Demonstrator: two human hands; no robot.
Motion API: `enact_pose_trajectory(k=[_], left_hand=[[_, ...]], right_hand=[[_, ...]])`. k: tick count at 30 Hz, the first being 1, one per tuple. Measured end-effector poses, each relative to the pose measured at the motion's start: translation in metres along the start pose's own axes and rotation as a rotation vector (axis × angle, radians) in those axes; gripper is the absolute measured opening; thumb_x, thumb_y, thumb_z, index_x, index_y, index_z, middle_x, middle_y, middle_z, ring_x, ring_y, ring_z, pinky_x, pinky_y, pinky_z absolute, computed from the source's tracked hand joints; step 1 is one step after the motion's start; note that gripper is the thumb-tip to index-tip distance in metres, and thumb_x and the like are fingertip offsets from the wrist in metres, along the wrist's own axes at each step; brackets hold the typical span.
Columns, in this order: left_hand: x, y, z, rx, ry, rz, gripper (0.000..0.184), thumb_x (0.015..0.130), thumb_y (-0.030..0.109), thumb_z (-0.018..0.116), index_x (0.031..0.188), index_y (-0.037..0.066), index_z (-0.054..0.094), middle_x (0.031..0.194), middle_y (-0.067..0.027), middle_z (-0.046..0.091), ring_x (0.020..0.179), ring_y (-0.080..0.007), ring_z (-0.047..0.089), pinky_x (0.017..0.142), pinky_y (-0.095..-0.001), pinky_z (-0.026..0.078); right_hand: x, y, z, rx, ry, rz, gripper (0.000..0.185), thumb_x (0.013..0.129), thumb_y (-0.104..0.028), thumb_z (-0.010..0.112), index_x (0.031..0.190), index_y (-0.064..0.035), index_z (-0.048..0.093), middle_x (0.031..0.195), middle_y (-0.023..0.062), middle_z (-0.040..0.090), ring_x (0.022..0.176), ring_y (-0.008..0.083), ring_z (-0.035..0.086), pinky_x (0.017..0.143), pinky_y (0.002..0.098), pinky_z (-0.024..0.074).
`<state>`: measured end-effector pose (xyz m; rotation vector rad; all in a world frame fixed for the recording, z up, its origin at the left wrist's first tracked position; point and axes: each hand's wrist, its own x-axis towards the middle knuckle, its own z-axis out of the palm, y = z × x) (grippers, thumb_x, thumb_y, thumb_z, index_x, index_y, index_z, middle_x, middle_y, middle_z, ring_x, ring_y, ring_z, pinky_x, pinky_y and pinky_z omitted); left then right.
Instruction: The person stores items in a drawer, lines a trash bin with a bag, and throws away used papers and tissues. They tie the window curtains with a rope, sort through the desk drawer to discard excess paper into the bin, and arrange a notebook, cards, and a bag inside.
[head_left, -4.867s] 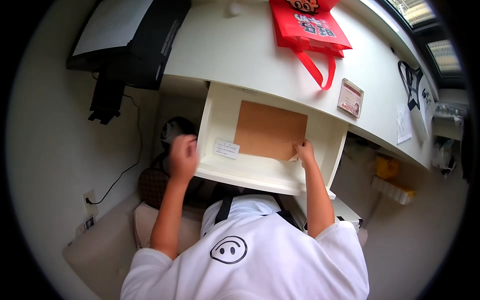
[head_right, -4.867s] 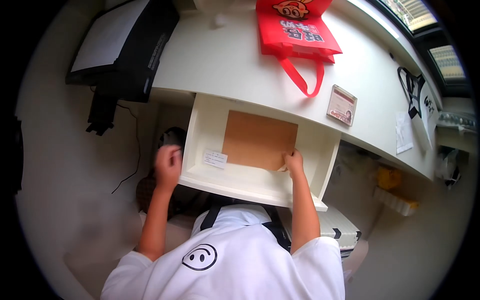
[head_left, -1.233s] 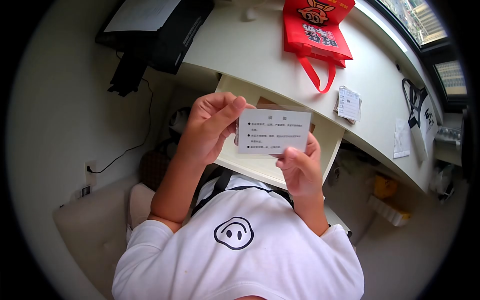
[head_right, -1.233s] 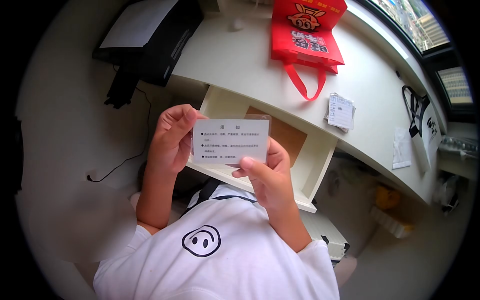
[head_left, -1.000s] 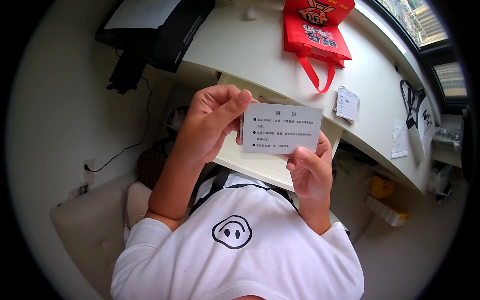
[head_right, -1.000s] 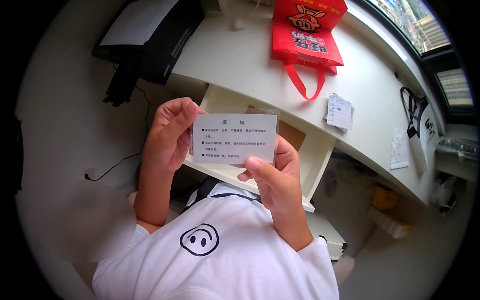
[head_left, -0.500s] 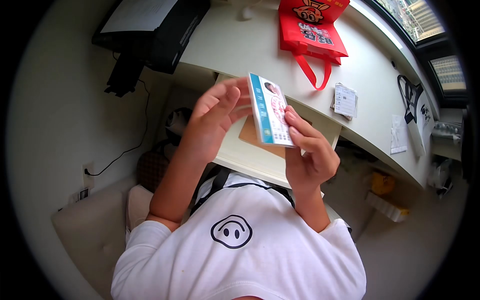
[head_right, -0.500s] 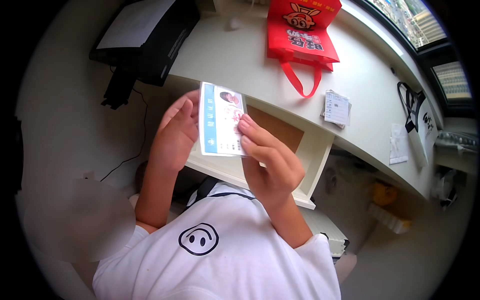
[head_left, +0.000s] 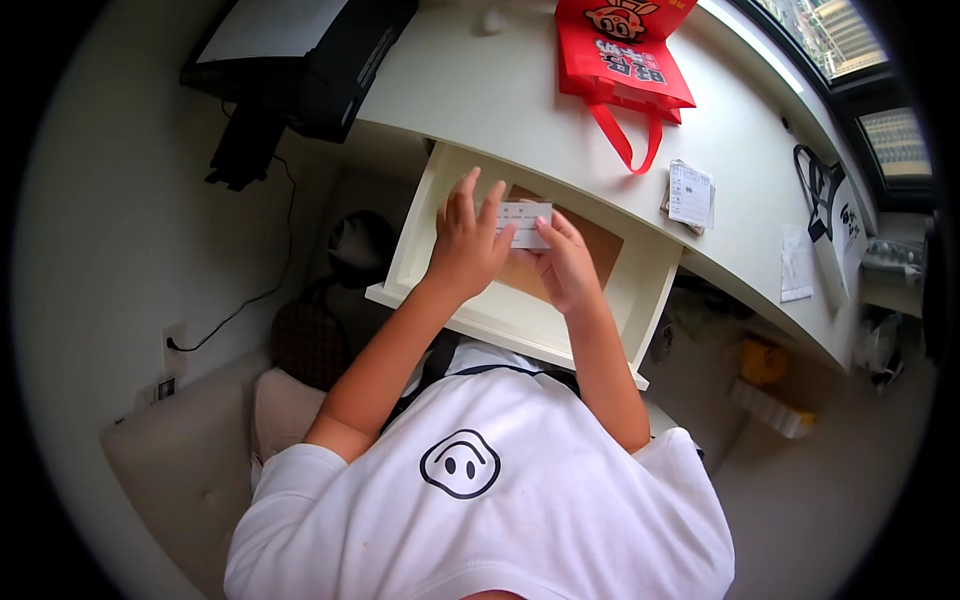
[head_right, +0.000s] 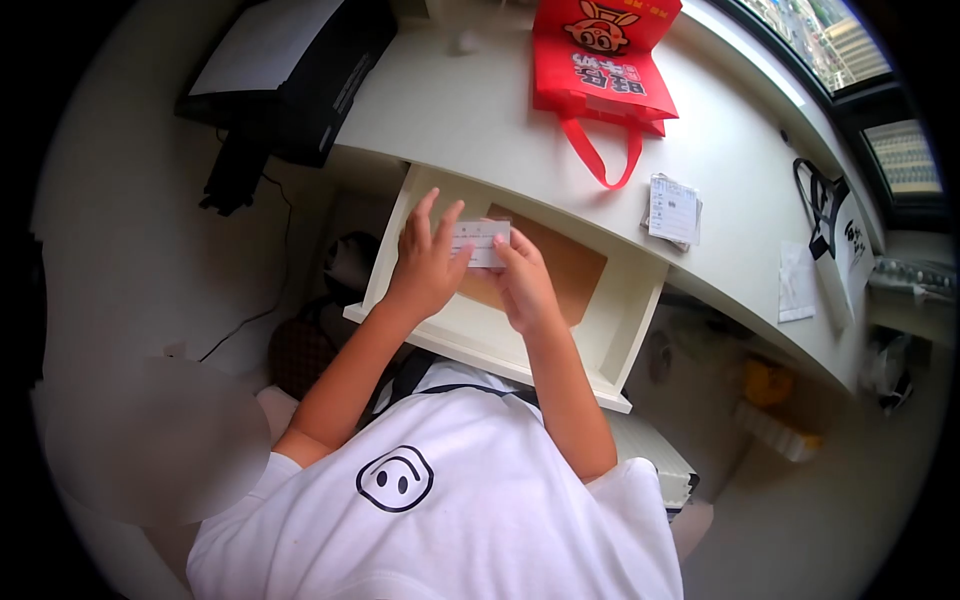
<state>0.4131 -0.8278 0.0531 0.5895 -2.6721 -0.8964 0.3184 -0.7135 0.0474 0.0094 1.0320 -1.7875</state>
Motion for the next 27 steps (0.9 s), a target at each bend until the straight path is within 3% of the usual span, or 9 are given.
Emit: enact_pose_trajectory(k=[1,2,4,10,15,19,23,25,27], left_hand=[[-0.004,-0.004,0.003,0.36,0.058,0.165,0.054,0.085,0.03,0.052,0.129,0.005,0.034,0.124,-0.0184,0.037,0.125,-0.0333,0.028,0.102,-0.0544,0.017],[-0.007,-0.009,0.008,0.359,0.055,0.171,0.054,0.085,0.03,0.052,0.129,0.005,0.034,0.124,-0.0184,0.037,0.125,-0.0333,0.028,0.102,-0.0544,0.017],[-0.015,-0.017,0.019,0.352,-0.133,0.243,0.063,0.084,0.039,0.05,0.134,0.008,0.029,0.126,-0.0177,0.035,0.131,-0.0326,0.016,0.099,-0.0641,0.005],[-0.026,-0.03,0.047,0.501,-0.237,0.199,0.074,0.077,0.05,0.054,0.133,0.007,0.032,0.113,-0.0163,0.042,0.11,-0.0321,0.038,0.097,-0.0601,0.018],[-0.002,-0.075,0.069,0.635,-0.281,0.085,0.072,0.076,0.053,0.054,0.129,0.006,0.038,0.103,-0.0136,0.047,0.092,-0.0264,0.045,0.084,-0.0468,0.033],[0.04,-0.113,0.096,0.796,-0.272,0.145,0.069,0.08,0.052,0.05,0.131,0.008,0.036,0.112,-0.0157,0.045,0.101,-0.0291,0.044,0.09,-0.0496,0.031],[0.072,-0.141,0.113,0.712,-0.404,0.181,0.063,0.085,0.046,0.046,0.133,0.009,0.032,0.124,-0.0159,0.039,0.118,-0.0331,0.035,0.1,-0.0554,0.021],[0.079,-0.149,0.114,0.741,-0.402,0.223,0.062,0.085,0.045,0.047,0.133,0.009,0.031,0.127,-0.0162,0.036,0.12,-0.0333,0.034,0.1,-0.0548,0.021],[0.083,-0.15,0.113,0.769,-0.385,0.263,0.062,0.085,0.044,0.047,0.133,0.009,0.031,0.131,-0.0166,0.034,0.121,-0.0336,0.032,0.1,-0.0541,0.021]], right_hand=[[0.003,0.006,-0.001,0.048,0.068,0.038,0.029,0.092,-0.017,0.04,0.116,-0.0017,0.045,0.109,0.0096,0.053,0.099,0.0193,0.053,0.084,0.0346,0.0456],[0.004,0.014,-0.005,0.052,0.072,0.034,0.029,0.092,-0.017,0.04,0.116,-0.0017,0.045,0.109,0.0096,0.053,0.099,0.0193,0.053,0.084,0.0346,0.0456],[0.006,0.031,-0.016,0.331,0.05,0.209,0.031,0.093,-0.021,0.038,0.117,-0.0028,0.044,0.11,0.0102,0.053,0.098,0.0207,0.053,0.085,0.0342,0.0438],[0.004,0.055,-0.05,0.366,0.063,0.301,0.036,0.094,-0.025,0.031,0.118,-0.0017,0.044,0.11,0.0098,0.054,0.101,0.0204,0.053,0.087,0.0325,0.0425],[-0.031,0.064,-0.085,-0.318,0.31,0.201,0.036,0.093,-0.025,0.037,0.114,0.0006,0.051,0.106,0.0104,0.06,0.094,0.0216,0.057,0.087,0.0312,0.0427],[-0.079,0.079,-0.108,-1.212,0.489,-0.001,0.023,0.085,-0.02,0.049,0.09,-0.0011,0.061,0.086,0.0159,0.063,0.084,0.0282,0.06,0.074,0.036,0.0459],[-0.113,0.079,-0.112,-1.367,0.505,0.016,0.019,0.082,-0.017,0.051,0.085,-0.0014,0.061,0.082,0.0166,0.062,0.079,0.0322,0.058,0.071,0.0398,0.0457],[-0.12,0.086,-0.122,-1.432,0.564,-0.226,0.017,0.079,-0.017,0.051,0.08,-0.0031,0.061,0.078,0.0144,0.061,0.075,0.0319,0.057,0.068,0.0418,0.0452],[-0.12,0.089,-0.127,-1.452,0.579,-0.232,0.016,0.079,-0.017,0.052,0.079,-0.0041,0.062,0.077,0.0138,0.061,0.074,0.0311,0.057,0.067,0.0415,0.0454]])
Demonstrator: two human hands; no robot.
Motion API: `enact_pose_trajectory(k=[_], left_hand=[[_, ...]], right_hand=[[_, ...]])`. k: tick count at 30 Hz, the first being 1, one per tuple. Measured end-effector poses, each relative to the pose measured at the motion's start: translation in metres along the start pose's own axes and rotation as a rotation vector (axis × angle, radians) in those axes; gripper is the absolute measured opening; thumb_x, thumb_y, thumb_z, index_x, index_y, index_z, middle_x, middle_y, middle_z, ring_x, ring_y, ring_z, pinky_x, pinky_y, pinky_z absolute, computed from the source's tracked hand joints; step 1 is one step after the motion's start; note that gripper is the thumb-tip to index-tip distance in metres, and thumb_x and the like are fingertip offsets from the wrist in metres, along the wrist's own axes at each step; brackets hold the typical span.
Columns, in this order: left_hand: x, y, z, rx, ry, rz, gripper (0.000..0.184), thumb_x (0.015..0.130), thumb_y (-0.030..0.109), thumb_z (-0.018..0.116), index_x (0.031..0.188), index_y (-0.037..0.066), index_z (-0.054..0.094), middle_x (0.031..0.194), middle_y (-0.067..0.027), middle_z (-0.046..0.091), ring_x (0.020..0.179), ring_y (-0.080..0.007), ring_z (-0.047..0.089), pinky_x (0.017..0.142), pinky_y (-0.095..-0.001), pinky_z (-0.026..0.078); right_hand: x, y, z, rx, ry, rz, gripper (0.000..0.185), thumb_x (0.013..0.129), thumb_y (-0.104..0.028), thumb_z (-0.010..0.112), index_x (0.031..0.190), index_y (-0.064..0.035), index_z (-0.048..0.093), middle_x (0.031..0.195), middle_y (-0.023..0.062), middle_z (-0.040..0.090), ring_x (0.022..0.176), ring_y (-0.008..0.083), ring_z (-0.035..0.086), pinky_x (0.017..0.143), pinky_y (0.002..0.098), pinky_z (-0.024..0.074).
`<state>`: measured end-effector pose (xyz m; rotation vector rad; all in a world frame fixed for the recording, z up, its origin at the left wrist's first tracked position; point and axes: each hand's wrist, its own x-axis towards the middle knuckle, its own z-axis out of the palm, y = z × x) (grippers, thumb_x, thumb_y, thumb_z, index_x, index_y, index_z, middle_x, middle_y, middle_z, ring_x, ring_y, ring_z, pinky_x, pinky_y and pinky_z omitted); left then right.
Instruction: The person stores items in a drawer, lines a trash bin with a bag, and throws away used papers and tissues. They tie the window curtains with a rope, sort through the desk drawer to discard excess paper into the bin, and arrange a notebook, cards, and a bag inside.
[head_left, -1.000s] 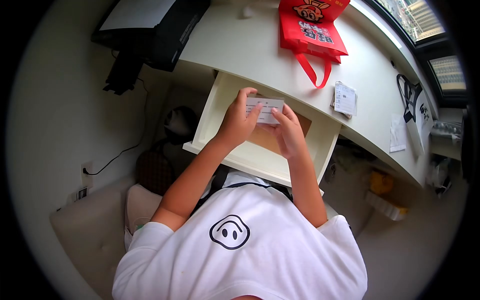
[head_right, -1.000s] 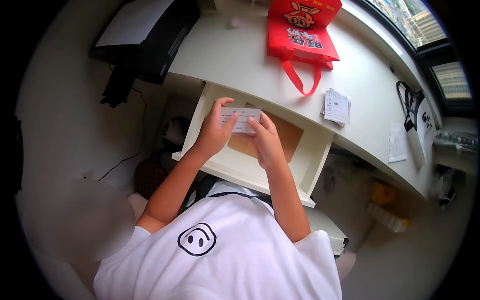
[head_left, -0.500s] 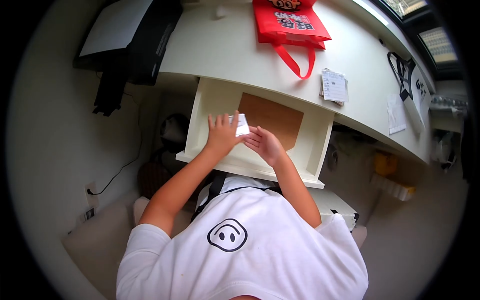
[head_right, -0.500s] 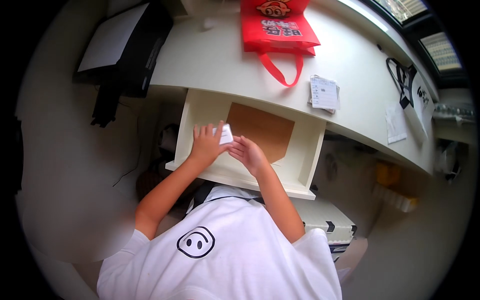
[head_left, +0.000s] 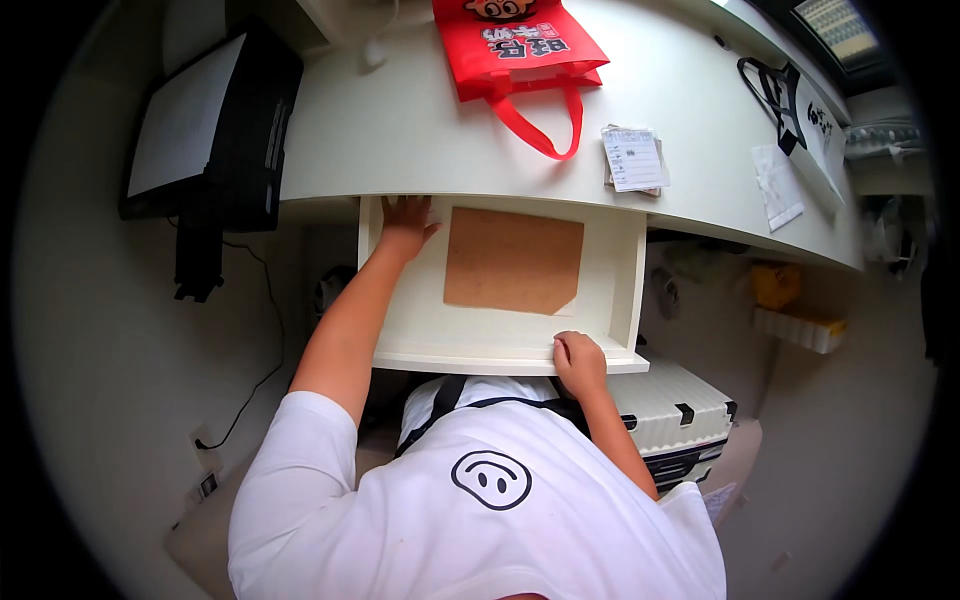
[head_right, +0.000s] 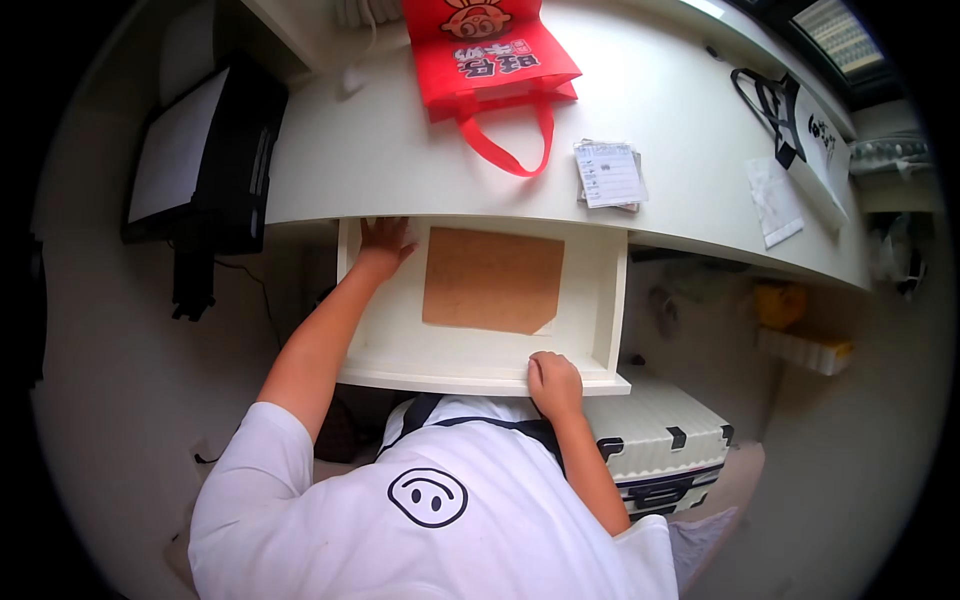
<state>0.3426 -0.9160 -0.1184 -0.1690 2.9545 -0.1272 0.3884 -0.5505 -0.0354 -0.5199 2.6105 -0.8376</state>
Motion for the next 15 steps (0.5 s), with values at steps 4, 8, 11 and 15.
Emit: enact_pose_trajectory(k=[4,8,11,15], left_hand=[[-0.015,0.007,0.007,-0.023,0.014,-0.03,0.058,0.087,0.035,0.046,0.135,0.009,0.028,0.137,-0.0192,0.026,0.125,-0.0361,0.027,0.1,-0.0542,0.022],[-0.037,0.026,0.026,-0.197,0.019,-0.223,0.06,0.087,0.031,0.044,0.137,0.005,0.023,0.14,-0.0215,0.021,0.127,-0.0387,0.023,0.1,-0.0541,0.023],[-0.037,0.028,0.046,-0.178,0.07,-0.2,0.063,0.087,0.034,0.044,0.137,0.003,0.02,0.141,-0.0223,0.018,0.128,-0.0406,0.021,0.099,-0.0539,0.024],[0.008,0.01,0.034,-0.136,0.003,-0.193,0.055,0.09,0.033,0.037,0.137,0.007,0.024,0.141,-0.0197,0.022,0.129,-0.037,0.023,0.103,-0.0487,0.021]], right_hand=[[0.002,-0.004,0.0,-0.053,0.037,0.0,0.014,0.077,-0.017,0.052,0.076,-0.0064,0.062,0.075,0.0118,0.061,0.072,0.0291,0.058,0.065,0.041,0.0458],[0.002,-0.001,0.004,-0.089,0.053,0.045,0.013,0.075,-0.017,0.053,0.075,-0.0071,0.062,0.073,0.0103,0.061,0.071,0.0287,0.057,0.064,0.0413,0.0459],[0.001,-0.004,0.004,-0.093,0.079,0.064,0.013,0.075,-0.017,0.053,0.074,-0.0078,0.062,0.072,0.0093,0.061,0.069,0.0285,0.057,0.062,0.0414,0.0458],[0.001,-0.003,0.004,-0.119,0.105,0.048,0.012,0.075,-0.017,0.053,0.074,-0.0084,0.062,0.071,0.0084,0.06,0.068,0.0276,0.057,0.061,0.0404,0.0458]])
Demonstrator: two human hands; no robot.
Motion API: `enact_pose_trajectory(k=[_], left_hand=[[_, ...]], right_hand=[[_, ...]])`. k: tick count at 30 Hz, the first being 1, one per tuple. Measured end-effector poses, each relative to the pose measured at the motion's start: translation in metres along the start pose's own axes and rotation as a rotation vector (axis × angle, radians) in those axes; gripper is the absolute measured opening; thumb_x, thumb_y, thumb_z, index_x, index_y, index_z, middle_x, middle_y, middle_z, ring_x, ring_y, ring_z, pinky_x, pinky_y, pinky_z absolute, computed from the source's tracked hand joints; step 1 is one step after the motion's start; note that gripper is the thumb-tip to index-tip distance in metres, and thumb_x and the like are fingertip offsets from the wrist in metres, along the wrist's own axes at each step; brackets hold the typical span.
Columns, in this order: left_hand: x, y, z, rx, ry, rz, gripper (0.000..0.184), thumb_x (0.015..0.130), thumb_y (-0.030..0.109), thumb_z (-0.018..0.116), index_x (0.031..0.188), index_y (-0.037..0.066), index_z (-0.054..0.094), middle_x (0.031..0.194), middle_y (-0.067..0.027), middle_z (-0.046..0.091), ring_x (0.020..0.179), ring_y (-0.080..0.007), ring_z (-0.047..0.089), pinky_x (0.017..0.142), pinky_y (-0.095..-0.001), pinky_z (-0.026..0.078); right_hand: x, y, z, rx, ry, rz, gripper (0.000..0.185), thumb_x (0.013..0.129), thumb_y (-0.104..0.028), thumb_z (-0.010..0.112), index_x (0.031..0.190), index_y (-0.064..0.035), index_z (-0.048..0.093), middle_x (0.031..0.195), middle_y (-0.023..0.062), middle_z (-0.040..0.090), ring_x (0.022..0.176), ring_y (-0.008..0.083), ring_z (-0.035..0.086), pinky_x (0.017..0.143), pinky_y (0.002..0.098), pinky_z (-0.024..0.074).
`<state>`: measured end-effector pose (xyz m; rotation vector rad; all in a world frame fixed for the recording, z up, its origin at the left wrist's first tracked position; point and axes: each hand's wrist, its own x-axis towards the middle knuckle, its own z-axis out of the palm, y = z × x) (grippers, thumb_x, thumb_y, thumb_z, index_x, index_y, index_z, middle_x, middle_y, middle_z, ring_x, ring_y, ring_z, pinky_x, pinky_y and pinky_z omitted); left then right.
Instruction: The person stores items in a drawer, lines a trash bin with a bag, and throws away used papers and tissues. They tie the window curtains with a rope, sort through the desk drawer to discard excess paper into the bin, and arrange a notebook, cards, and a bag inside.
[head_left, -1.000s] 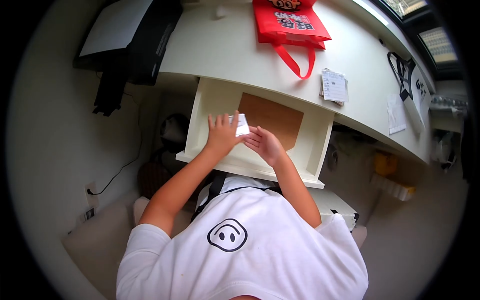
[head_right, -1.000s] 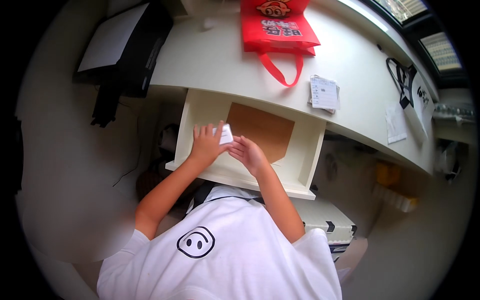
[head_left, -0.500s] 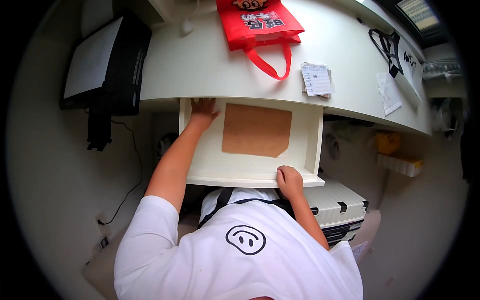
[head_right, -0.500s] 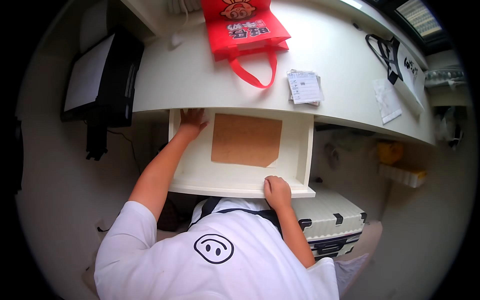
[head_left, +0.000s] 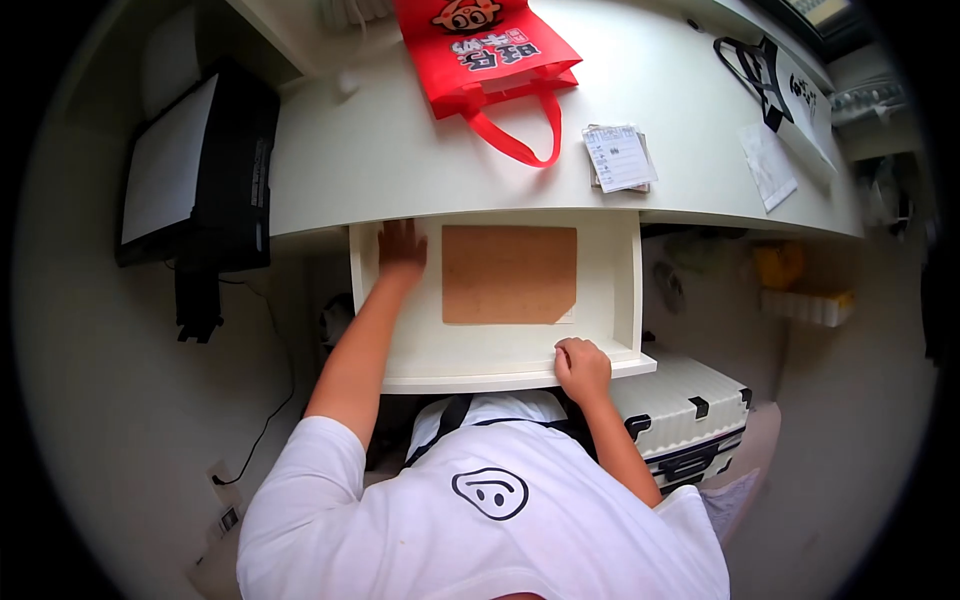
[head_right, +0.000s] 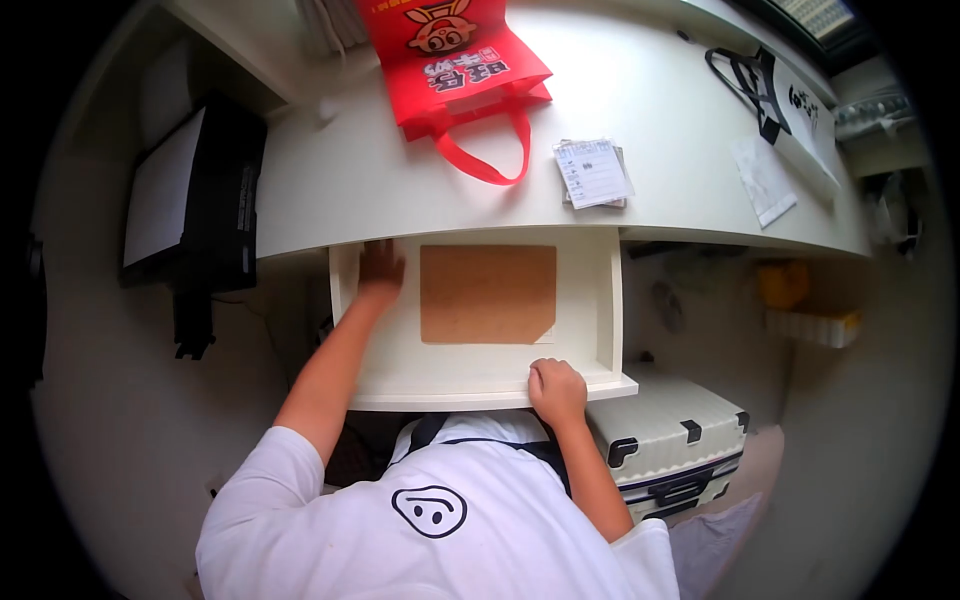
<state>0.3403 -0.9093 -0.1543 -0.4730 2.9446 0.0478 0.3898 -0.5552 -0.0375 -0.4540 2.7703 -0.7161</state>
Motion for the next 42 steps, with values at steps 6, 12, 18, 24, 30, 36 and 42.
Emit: enact_pose_trajectory(k=[6,12,18,24,30,36,42], left_hand=[[0.071,-0.031,-0.008,-0.287,-0.245,0.063,0.044,0.087,0.028,0.042,0.124,0.004,0.042,0.128,-0.0188,0.042,0.118,-0.036,0.038,0.1,-0.0418,0.03],[0.019,0.008,0.003,-0.342,-0.005,-0.353,0.059,0.079,0.034,0.054,0.122,-0.004,0.04,0.125,-0.0237,0.041,0.116,-0.0372,0.04,0.094,-0.0409,0.037],[-0.042,0.071,-0.024,-0.8,-0.405,-0.596,0.069,0.07,0.027,0.061,0.121,-0.009,0.034,0.123,-0.0294,0.037,0.113,-0.0385,0.041,0.095,-0.0404,0.037],[-0.046,0.066,-0.015,-0.972,-0.36,-0.717,0.066,0.068,0.026,0.066,0.117,-0.008,0.038,0.109,-0.0218,0.05,0.095,-0.0321,0.054,0.084,-0.0353,0.044],[-0.064,0.048,-0.026,-1.157,-0.497,-0.576,0.051,0.073,0.022,0.066,0.111,-0.006,0.046,0.104,-0.0159,0.055,0.095,-0.0247,0.057,0.082,-0.0316,0.045],[-0.094,0.035,-0.067,-1.807,-0.819,-0.585,0.046,0.079,0.02,0.063,0.116,-0.003,0.047,0.109,-0.0128,0.056,0.098,-0.0178,0.056,0.081,-0.0287,0.047],[-0.148,0.003,-0.177,-1.786,-0.56,-0.272,0.036,0.085,0.019,0.057,0.114,0.0,0.051,0.106,-0.0078,0.058,0.094,-0.0135,0.055,0.08,-0.0268,0.045]], right_hand=[[0.0,-0.003,-0.002,0.033,0.009,0.033,0.012,0.075,-0.018,0.055,0.076,-0.0096,0.063,0.071,0.0067,0.061,0.068,0.0261,0.058,0.061,0.039,0.046],[0.035,0.029,0.03,0.314,0.11,0.182,0.038,0.073,-0.017,0.061,0.106,-0.0004,0.054,0.102,0.0184,0.057,0.096,0.0336,0.053,0.086,0.0382,0.0409],[0.095,0.052,0.077,0.42,0.101,0.706,0.074,0.07,-0.019,0.065,0.13,0.0016,0.026,0.115,0.0243,0.049,0.107,0.0376,0.047,0.096,0.0382,0.0351],[0.113,0.043,0.043,0.99,-0.29,0.65,0.051,0.076,-0.012,0.055,0.123,0.0023,0.038,0.111,0.0134,0.053,0.099,0.0244,0.053,0.087,0.0336,0.0393],[0.098,0.046,0.02,1.111,-0.368,0.668,0.038,0.081,-0.004,0.049,0.119,0.0007,0.043,0.108,0.0106,0.055,0.096,0.0212,0.055,0.078,0.0314,0.0452],[0.073,0.042,-0.007,1.327,-0.445,0.678,0.036,0.084,-0.008,0.053,0.119,-0.0025,0.045,0.108,0.01,0.056,0.099,0.0192,0.054,0.084,0.0324,0.045],[0.06,-0.003,-0.043,1.315,-0.636,0.405,0.034,0.087,-0.016,0.053,0.118,-0.0017,0.048,0.107,0.0054,0.058,0.096,0.0152,0.056,0.085,0.0292,0.0434]])
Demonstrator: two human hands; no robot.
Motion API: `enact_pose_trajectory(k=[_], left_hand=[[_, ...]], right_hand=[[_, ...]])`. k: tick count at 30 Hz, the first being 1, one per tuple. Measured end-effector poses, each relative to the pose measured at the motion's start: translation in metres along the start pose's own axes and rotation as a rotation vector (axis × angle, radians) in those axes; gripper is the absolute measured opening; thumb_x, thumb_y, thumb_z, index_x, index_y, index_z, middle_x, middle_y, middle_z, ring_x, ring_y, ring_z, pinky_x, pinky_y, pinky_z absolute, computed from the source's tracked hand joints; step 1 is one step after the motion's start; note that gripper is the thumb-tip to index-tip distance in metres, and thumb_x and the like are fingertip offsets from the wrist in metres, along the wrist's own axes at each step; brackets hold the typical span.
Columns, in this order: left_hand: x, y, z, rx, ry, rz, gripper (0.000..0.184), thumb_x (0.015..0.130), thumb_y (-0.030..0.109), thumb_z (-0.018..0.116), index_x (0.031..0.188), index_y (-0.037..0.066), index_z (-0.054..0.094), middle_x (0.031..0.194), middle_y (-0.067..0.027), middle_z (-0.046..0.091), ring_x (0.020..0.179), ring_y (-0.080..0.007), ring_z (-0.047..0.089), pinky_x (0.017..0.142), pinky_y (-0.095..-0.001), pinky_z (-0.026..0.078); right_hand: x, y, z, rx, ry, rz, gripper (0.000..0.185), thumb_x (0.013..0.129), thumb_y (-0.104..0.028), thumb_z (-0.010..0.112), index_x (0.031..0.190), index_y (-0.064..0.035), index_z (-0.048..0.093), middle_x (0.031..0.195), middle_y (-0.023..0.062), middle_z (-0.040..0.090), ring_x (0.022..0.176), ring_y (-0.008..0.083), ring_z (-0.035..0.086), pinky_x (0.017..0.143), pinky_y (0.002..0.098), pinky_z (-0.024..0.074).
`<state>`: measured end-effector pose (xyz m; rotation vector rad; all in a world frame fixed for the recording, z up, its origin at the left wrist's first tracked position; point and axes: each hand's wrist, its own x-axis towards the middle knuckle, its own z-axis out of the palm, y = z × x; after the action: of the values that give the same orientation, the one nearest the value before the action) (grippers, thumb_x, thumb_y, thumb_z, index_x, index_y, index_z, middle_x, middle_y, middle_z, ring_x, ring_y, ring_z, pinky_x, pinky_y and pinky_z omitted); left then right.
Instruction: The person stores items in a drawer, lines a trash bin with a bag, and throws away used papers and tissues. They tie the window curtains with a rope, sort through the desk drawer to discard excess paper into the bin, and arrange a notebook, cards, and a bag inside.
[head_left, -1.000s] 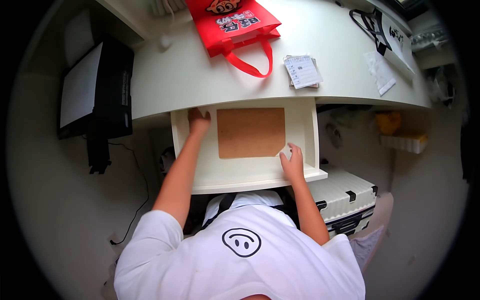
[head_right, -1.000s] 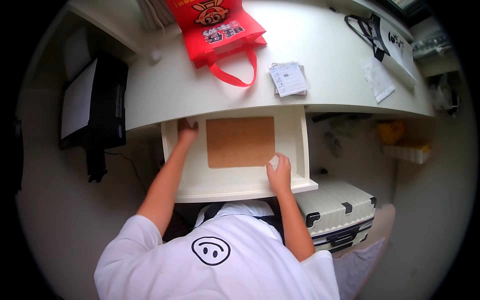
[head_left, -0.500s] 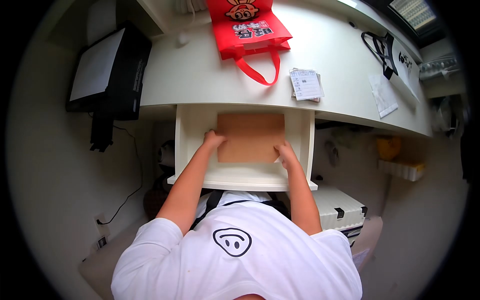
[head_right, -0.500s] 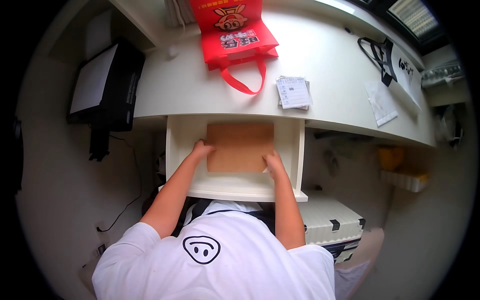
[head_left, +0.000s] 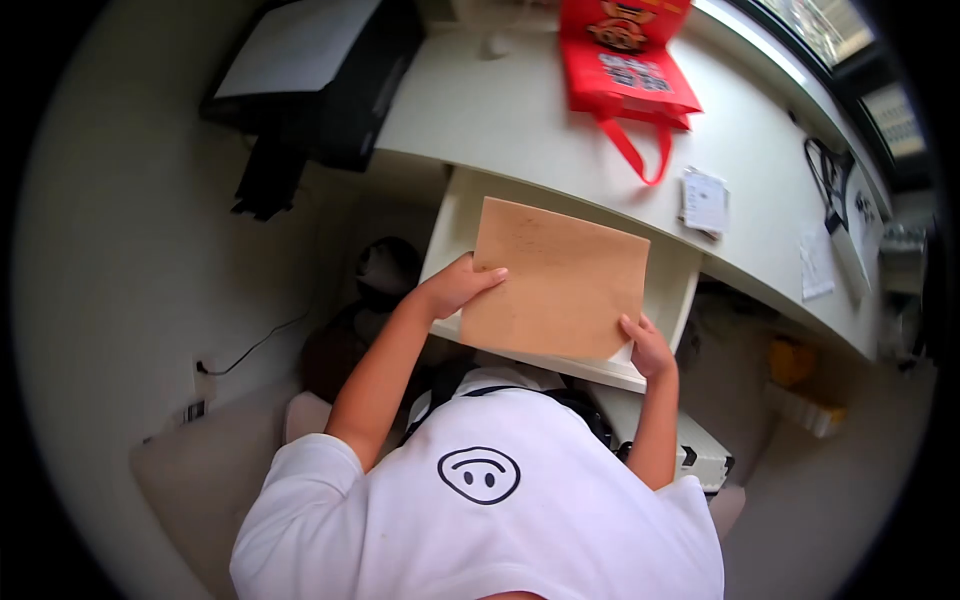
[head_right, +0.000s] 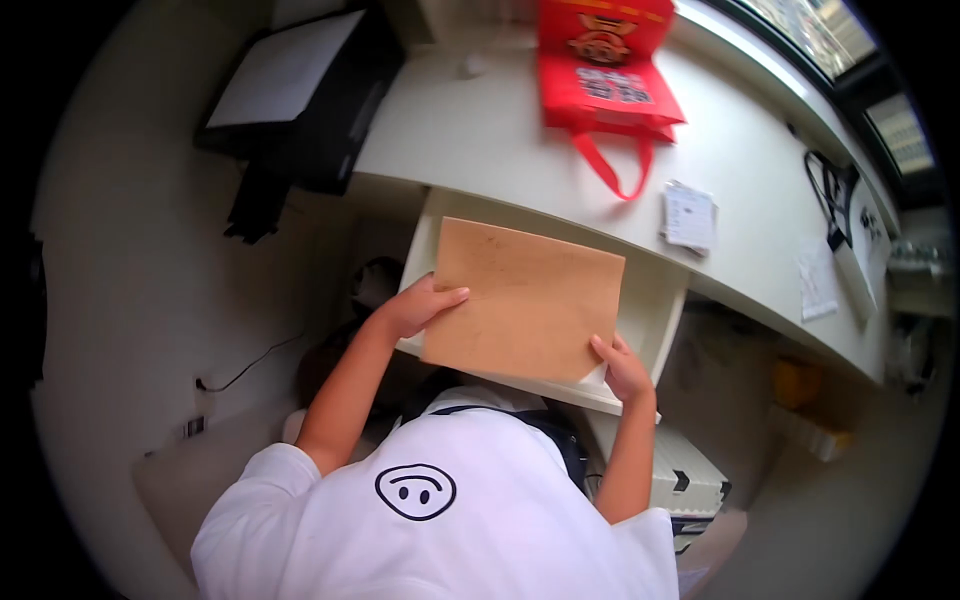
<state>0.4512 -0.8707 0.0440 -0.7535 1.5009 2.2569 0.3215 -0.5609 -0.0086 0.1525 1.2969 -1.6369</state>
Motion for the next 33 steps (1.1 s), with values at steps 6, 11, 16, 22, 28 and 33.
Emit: enact_pose_trajectory(k=[6,11,16,22,28,33], left_hand=[[-0.168,0.006,-0.11,0.036,0.532,0.251,0.023,0.085,0.016,0.057,0.105,0.003,0.055,0.087,-0.0008,0.06,0.078,-0.0079,0.056,0.07,-0.0239,0.047],[-0.27,-0.058,-0.177,-0.037,1.007,0.278,0.032,0.084,0.016,0.058,0.111,0.001,0.049,0.101,-0.0054,0.056,0.088,-0.0132,0.054,0.074,-0.028,0.045],[-0.283,-0.081,-0.186,-0.216,1.13,0.352,0.039,0.086,0.017,0.056,0.117,-0.001,0.044,0.105,-0.0075,0.055,0.093,-0.0174,0.053,0.079,-0.0319,0.044],[-0.229,0.006,-0.1,1.052,0.415,0.764,0.034,0.078,0.008,0.053,0.109,0.014,0.063,0.125,-0.0114,0.048,0.125,-0.0286,0.035,0.105,-0.0428,0.019],[-0.185,0.028,-0.06,1.455,0.569,0.937,0.032,0.078,0.012,0.057,0.111,0.016,0.059,0.124,-0.0067,0.048,0.123,-0.0275,0.035,0.104,-0.0555,0.012],[-0.15,0.003,-0.088,-0.807,-0.038,0.755,0.084,0.07,0.017,0.064,0.138,0.012,0.016,0.132,-0.011,0.037,0.123,-0.0238,0.034,0.1,-0.0438,0.03]], right_hand=[[0.031,0.001,0.096,-0.379,-0.395,0.183,0.031,0.091,-0.02,0.044,0.112,0.0019,0.053,0.097,0.011,0.06,0.092,0.0185,0.056,0.087,0.0305,0.0428],[0.043,0.064,0.174,-1.274,-0.309,-0.13,0.041,0.084,-0.032,0.055,0.114,-0.003,0.053,0.113,0.0165,0.054,0.105,0.0302,0.051,0.089,0.0366,0.0408],[0.046,0.089,0.205,-1.353,-0.231,-0.288,0.043,0.083,-0.032,0.056,0.115,-0.0024,0.05,0.113,0.0187,0.052,0.105,0.0338,0.049,0.09,0.0375,0.0403],[0.014,0.022,0.3,0.411,-0.699,-0.116,0.053,0.091,-0.035,0.042,0.132,-0.0038,0.03,0.126,0.0116,0.045,0.115,0.0251,0.044,0.1,0.0371,0.0316],[0.012,-0.036,0.311,0.163,-0.29,-0.357,0.036,0.088,-0.01,0.044,0.122,-0.0007,0.037,0.116,0.013,0.05,0.105,0.0223,0.053,0.084,0.0335,0.0476],[0.01,-0.045,0.292,0.389,-0.431,-0.471,0.035,0.089,-0.006,0.041,0.123,-0.0024,0.036,0.119,0.0139,0.049,0.109,0.0244,0.051,0.088,0.0365,0.0475]])
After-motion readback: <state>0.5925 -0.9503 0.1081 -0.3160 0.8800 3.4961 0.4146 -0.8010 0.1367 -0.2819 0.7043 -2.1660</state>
